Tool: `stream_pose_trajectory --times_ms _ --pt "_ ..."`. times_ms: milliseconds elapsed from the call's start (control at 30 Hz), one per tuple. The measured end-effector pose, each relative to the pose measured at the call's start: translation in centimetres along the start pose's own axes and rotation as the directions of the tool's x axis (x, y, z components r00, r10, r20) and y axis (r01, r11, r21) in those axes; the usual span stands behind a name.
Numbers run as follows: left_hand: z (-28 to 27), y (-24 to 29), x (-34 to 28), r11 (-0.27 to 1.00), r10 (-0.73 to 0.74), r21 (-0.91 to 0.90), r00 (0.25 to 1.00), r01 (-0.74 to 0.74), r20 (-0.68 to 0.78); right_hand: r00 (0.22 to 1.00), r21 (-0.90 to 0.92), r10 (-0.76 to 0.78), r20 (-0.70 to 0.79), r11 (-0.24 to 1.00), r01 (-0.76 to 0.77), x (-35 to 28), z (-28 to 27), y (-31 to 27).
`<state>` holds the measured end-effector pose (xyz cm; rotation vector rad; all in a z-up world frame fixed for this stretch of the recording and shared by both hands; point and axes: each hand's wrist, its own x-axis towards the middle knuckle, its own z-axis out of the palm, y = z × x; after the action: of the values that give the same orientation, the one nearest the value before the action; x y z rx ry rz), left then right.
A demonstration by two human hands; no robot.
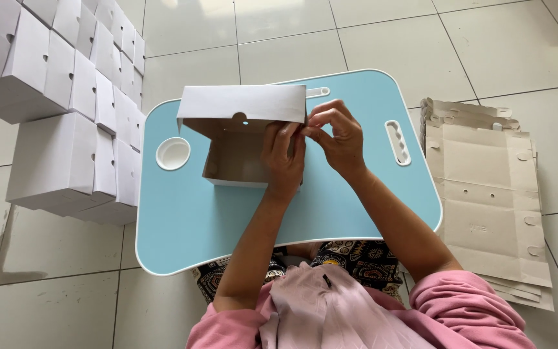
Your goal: Folding flat cardboard sheets into rectangular boxes and stacking them.
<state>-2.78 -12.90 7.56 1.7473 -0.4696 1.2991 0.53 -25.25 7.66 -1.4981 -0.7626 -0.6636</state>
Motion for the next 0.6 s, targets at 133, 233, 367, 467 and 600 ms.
stream_pose_trajectory --times_ms 133,233,367,467,600 --pt "-0.1 1.6 1.0 0.997 0.007 -0.081 1.000 -0.007 0.010 0.993 -0.019 -0.091 0.070 0.995 0.093 1.9 0.3 -3.6" --pt "0.5 1.2 -0.1 0.992 -0.020 -0.122 0.994 0.033 0.110 0.995 0.042 -0.052 0.090 0.998 0.048 1.2 0.2 -1.7" --pt "0.2 0.7 -0.4 0.966 -0.198 -0.146 0.974 0.213 0.114 0.992 0.066 0.078 0.102 0.994 -0.085 0.5 -0.1 0.0" --pt "-0.2 -0.7 -0.9 0.945 -0.303 -0.111 0.950 0.309 0.069 0.982 0.058 0.167 0.093 0.983 -0.172 0.4 -0.2 0.5" --pt "0.0 -1.4 -1.6 0.920 -0.351 -0.153 0.932 0.361 0.089 0.982 0.044 0.164 0.094 0.985 -0.169 0.1 -0.4 1.5"
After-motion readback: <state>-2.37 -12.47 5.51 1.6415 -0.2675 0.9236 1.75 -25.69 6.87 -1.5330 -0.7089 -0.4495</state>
